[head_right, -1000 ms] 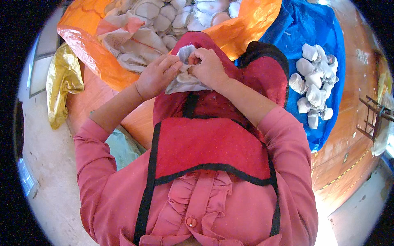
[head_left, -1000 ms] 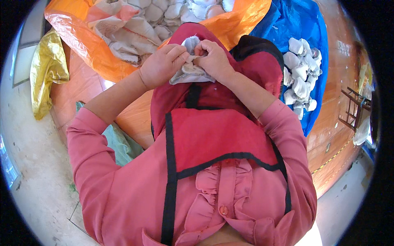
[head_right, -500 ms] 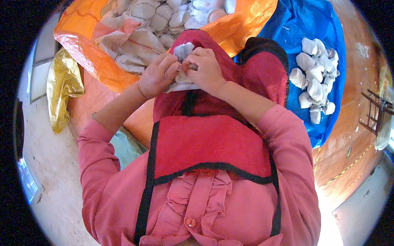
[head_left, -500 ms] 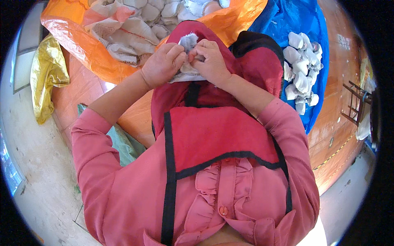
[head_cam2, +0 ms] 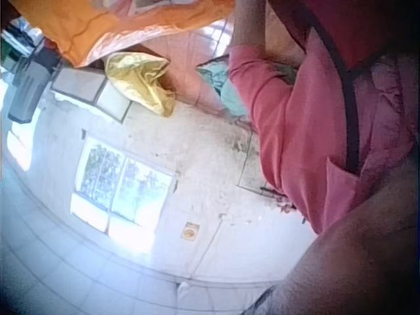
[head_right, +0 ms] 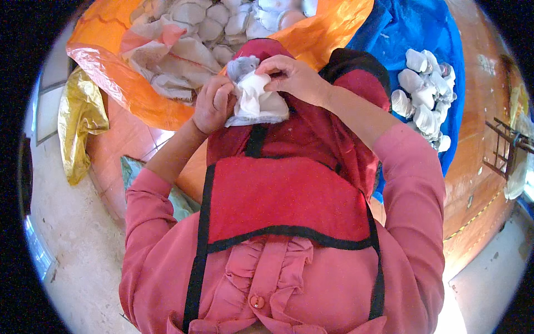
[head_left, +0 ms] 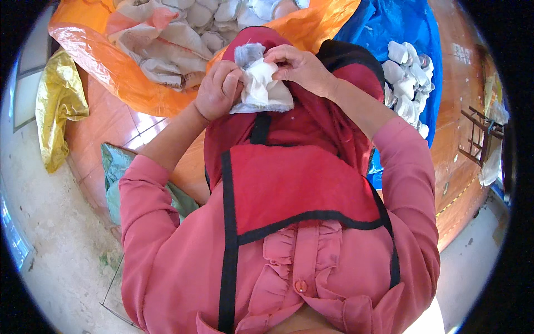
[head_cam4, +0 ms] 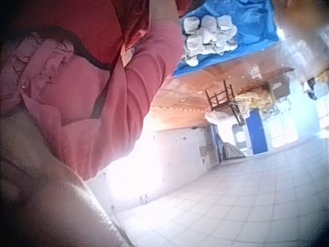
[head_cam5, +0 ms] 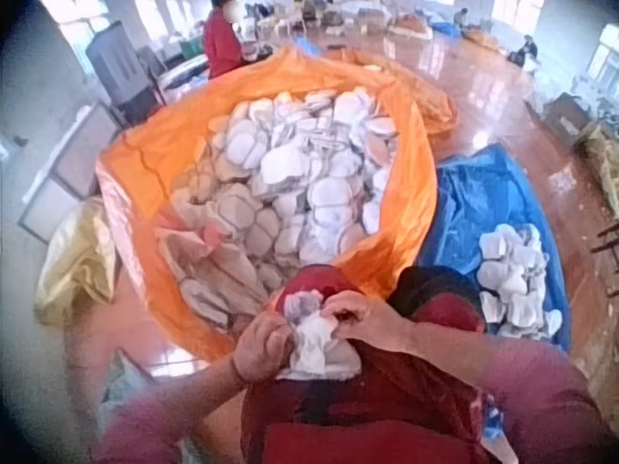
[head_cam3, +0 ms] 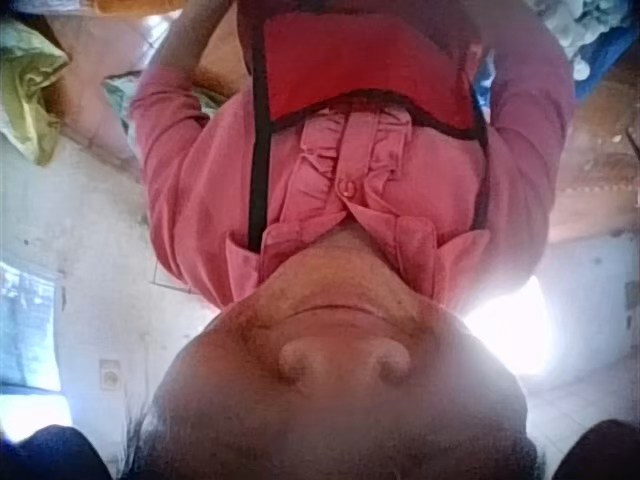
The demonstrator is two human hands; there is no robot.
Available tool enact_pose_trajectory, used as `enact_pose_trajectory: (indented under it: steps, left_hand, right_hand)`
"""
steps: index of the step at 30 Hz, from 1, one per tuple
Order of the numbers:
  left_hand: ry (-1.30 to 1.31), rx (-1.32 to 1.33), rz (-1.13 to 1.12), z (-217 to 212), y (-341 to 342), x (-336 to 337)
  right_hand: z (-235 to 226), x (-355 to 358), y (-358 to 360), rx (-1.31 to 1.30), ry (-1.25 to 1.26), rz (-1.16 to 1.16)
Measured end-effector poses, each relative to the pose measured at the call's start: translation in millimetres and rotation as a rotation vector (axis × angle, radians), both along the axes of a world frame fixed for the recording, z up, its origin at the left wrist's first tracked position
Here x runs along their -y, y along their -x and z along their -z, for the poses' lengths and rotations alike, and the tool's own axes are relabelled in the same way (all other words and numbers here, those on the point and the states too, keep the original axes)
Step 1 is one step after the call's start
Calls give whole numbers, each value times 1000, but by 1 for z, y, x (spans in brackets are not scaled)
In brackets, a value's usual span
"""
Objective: The person sits on the floor and repeatedly stuffs white fabric pieces into a sock, then places the filled sock into a blue tarp. The person handles the sock and fabric pieces by hand throughout the process.
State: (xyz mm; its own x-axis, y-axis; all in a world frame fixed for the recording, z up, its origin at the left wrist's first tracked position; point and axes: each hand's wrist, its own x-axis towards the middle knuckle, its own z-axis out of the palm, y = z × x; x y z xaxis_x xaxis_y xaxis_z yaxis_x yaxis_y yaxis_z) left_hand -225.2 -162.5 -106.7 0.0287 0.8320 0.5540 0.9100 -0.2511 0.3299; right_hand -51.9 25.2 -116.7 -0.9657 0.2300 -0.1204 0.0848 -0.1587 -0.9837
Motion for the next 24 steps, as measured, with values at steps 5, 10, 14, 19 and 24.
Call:
enact_pose_trajectory:
  steps: [5, 10, 14, 19, 24]
  left_hand:
    - [-27, 133, -160, 1, -12, 4]
    - [86, 302, -216, -1, -23, 15]
    - [166, 447, -206, -14, -26, 27]
    - [456, 681, -397, -48, -36, 25]
    - [594, 754, -655, -57, -55, 13]
  right_hand:
    - [-8, 0, 10, 41, -114, -49]
    - [-16, 5, 13, 16, -214, -73]
    - [-17, 11, 13, -33, -281, -61]
    - [-19, 20, 16, -94, -531, -16]
    - [-9, 18, 18, -128, -560, -16]
